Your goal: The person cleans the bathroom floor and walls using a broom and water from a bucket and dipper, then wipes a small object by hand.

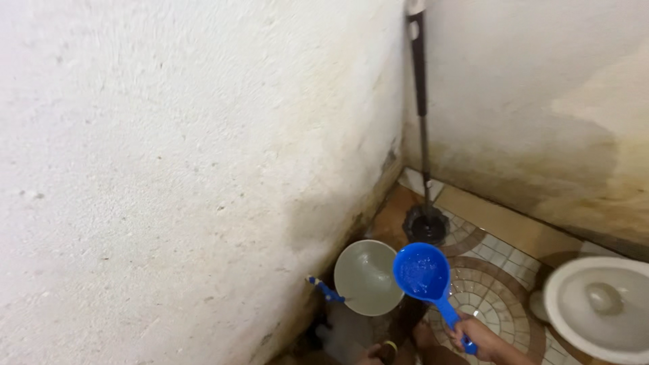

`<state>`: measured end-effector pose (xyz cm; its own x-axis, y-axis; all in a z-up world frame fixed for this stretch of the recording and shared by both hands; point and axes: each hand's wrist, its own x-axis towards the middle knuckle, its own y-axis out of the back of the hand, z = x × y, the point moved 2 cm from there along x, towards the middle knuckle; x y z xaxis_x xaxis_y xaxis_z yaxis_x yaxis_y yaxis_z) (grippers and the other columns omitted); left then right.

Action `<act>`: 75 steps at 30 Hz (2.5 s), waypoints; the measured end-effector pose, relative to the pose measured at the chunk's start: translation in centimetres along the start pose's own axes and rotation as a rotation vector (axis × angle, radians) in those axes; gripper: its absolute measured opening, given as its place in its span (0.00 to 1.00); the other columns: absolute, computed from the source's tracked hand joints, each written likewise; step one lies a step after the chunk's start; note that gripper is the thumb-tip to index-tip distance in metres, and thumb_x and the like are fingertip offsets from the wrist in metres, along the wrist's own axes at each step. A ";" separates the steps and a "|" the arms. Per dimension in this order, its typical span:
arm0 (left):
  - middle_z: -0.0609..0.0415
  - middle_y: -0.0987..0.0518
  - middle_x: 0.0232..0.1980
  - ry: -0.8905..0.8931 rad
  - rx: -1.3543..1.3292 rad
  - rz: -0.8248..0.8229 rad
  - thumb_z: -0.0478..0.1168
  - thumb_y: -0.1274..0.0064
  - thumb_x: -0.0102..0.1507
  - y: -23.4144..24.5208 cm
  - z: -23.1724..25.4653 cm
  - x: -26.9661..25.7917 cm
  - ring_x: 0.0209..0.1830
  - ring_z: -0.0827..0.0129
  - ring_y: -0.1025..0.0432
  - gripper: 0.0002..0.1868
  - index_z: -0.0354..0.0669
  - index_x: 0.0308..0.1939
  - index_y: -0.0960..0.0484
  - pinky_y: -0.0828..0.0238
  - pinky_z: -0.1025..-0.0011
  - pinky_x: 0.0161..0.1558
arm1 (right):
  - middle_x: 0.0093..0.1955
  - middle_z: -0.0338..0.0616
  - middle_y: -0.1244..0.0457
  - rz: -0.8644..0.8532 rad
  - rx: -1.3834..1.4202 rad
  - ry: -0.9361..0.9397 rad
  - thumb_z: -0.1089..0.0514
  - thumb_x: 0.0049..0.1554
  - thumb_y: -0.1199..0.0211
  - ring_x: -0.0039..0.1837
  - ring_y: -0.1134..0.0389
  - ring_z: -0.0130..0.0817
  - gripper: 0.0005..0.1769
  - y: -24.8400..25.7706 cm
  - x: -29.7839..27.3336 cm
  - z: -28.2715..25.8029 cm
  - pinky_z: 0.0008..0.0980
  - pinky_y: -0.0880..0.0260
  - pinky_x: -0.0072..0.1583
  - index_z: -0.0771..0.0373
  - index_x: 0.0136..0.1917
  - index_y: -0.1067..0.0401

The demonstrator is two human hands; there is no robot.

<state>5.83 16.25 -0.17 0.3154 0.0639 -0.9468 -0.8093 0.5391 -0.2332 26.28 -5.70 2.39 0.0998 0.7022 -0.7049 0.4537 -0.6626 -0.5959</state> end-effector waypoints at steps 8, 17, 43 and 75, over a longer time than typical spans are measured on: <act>0.35 0.24 0.58 0.310 -0.103 -0.252 0.40 0.38 0.61 1.9 2.2 -1.9 0.56 0.43 0.28 0.29 0.43 0.66 0.27 0.31 0.47 0.65 | 0.28 0.47 0.42 0.364 0.062 0.123 0.63 0.50 0.45 0.23 0.45 0.36 0.09 1.4 -5.8 2.9 0.36 0.46 0.26 0.65 0.45 0.39; 0.42 0.27 0.66 0.364 0.402 -0.389 0.33 0.42 0.52 -0.2 7.3 -3.9 0.64 0.46 0.33 0.31 0.43 0.61 0.21 0.31 0.49 0.63 | 0.26 0.46 0.43 0.516 0.112 0.300 0.59 0.56 0.44 0.21 0.46 0.35 0.08 -0.5 -8.3 9.2 0.35 0.46 0.25 0.65 0.43 0.39; 0.56 0.22 0.39 0.289 1.527 -0.420 0.41 0.39 0.60 -16.0 1.6 1.0 0.36 0.68 0.26 0.21 0.49 0.57 0.24 0.27 0.66 0.35 | 0.29 0.42 0.44 0.861 0.973 0.753 0.60 0.57 0.47 0.25 0.45 0.30 0.09 -5.7 -12.6 32.5 0.32 0.44 0.27 0.59 0.51 0.42; 0.46 0.21 0.40 0.182 1.729 -0.614 0.28 0.46 0.59 -39.5 -35.8 9.9 0.34 0.58 0.23 0.28 0.37 0.64 0.31 0.23 0.62 0.33 | 0.35 0.47 0.40 1.042 1.188 0.740 0.64 0.56 0.50 0.30 0.40 0.35 0.14 20.5 -28.4 36.9 0.35 0.39 0.31 0.65 0.56 0.43</act>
<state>23.19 -34.51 -8.28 0.1878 -0.4682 -0.8634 0.7733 0.6125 -0.1639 0.08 -48.82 -3.95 0.4051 -0.3691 -0.8365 -0.8644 -0.4527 -0.2189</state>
